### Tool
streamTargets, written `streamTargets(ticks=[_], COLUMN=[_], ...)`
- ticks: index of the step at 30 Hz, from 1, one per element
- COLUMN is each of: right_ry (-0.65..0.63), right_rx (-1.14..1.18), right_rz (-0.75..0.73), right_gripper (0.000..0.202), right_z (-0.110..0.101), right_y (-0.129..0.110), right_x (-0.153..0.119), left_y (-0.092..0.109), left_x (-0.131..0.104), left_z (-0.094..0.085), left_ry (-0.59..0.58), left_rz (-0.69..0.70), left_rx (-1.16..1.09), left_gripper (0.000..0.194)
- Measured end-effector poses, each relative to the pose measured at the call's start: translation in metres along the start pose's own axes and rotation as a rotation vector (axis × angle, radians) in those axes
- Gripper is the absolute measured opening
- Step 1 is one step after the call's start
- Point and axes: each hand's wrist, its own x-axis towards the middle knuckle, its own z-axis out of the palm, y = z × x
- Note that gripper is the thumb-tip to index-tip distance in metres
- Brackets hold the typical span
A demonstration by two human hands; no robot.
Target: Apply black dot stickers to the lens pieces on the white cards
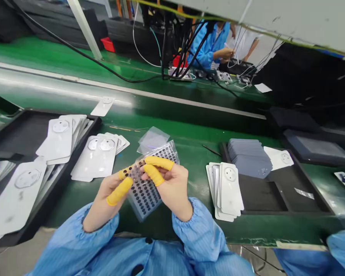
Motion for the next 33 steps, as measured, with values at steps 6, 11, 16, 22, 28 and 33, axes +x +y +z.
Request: streamTargets(ticks=[6, 11, 16, 22, 28, 33], right_ry=[-0.066, -0.146, -0.205, -0.159, 0.04, 0.109], right_rx=[0.041, 0.035, 0.093, 0.128, 0.185, 0.194], right_rz=[-0.018, 0.057, 0.143, 0.204, 0.324, 0.314], right_gripper=[0.031, 0.025, 0.025, 0.017, 0.025, 0.028], right_z=[-0.007, -0.012, -0.014, -0.024, -0.069, -0.085], right_y=[0.005, 0.009, 0.011, 0.012, 0.012, 0.019], right_x=[0.004, 0.007, 0.013, 0.022, 0.031, 0.027], left_y=[0.005, 0.002, 0.004, -0.005, -0.006, 0.002], left_x=[0.007, 0.012, 0.02, 0.033, 0.032, 0.029], left_z=[0.006, 0.004, -0.004, -0.009, -0.045, -0.057], left_ry=[0.022, -0.021, -0.092, 0.235, 0.606, 0.772], left_rz=[0.008, 0.035, -0.046, -0.183, -0.152, -0.065], left_rx=[0.01, 0.083, -0.155, -0.367, -0.382, -0.486], left_gripper=[0.041, 0.044, 0.037, 0.025, 0.024, 0.008])
